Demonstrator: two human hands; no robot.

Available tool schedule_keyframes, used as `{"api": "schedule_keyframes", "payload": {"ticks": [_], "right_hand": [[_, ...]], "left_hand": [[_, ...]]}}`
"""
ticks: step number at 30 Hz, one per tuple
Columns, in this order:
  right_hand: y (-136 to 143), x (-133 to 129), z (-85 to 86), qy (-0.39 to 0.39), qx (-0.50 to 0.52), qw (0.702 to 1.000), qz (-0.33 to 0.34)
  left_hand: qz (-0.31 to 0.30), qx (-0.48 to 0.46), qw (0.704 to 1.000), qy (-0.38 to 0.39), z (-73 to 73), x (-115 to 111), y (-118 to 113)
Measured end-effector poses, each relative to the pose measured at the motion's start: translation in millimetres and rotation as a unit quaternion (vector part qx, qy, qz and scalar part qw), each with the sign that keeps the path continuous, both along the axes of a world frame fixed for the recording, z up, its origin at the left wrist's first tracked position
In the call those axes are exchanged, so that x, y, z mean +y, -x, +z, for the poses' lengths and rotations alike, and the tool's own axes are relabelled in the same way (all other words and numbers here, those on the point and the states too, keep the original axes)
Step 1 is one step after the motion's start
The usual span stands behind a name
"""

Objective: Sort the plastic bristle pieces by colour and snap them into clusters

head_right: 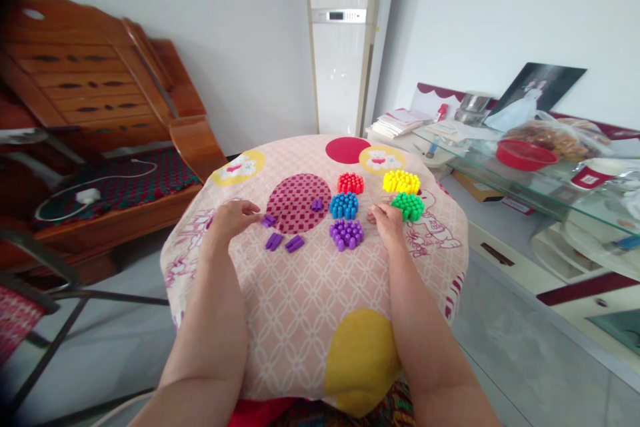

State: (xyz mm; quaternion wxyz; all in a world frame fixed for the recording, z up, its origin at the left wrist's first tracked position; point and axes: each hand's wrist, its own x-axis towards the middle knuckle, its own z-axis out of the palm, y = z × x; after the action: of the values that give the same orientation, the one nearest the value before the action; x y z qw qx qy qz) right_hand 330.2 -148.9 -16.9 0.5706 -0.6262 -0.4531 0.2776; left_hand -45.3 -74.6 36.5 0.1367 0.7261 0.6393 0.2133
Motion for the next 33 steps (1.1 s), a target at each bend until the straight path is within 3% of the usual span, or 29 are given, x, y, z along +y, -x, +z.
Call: {"api": "schedule_keyframes", "payload": {"ticks": [6, 12, 17, 23, 29, 33], "right_hand": [[-1.2, 1.0, -3.2, -0.009, 0.005, 1.000, -0.004], [0.8, 0.6, -1.2, -0.006, 0.014, 1.000, -0.001], [0.9, 0.8, -1.0, -0.008, 0.024, 1.000, 0.000], [1.0, 1.3, 0.5, -0.011, 0.012, 1.000, -0.003], [3.4, -2.6, 6.1, -0.020, -0.004, 1.000, 0.003], [3.6, -2.4, 6.0, -0.020, -0.003, 1.000, 0.003]], "left_hand": [[-0.053, -0.016, 0.998, 0.016, -2.3, -0.9, -15.7], [-0.121, -0.154, 0.981, -0.012, 11.7, -12.3, -54.4], [-0.260, -0.196, 0.944, -0.055, 25.0, -38.3, -104.3], [-0.393, -0.193, 0.898, -0.035, 35.2, -73.0, -138.1], [-0.451, -0.157, 0.878, -0.040, 25.9, -88.9, -161.2], [-0.412, -0.186, 0.889, -0.068, 19.7, -88.9, -166.7]]}}
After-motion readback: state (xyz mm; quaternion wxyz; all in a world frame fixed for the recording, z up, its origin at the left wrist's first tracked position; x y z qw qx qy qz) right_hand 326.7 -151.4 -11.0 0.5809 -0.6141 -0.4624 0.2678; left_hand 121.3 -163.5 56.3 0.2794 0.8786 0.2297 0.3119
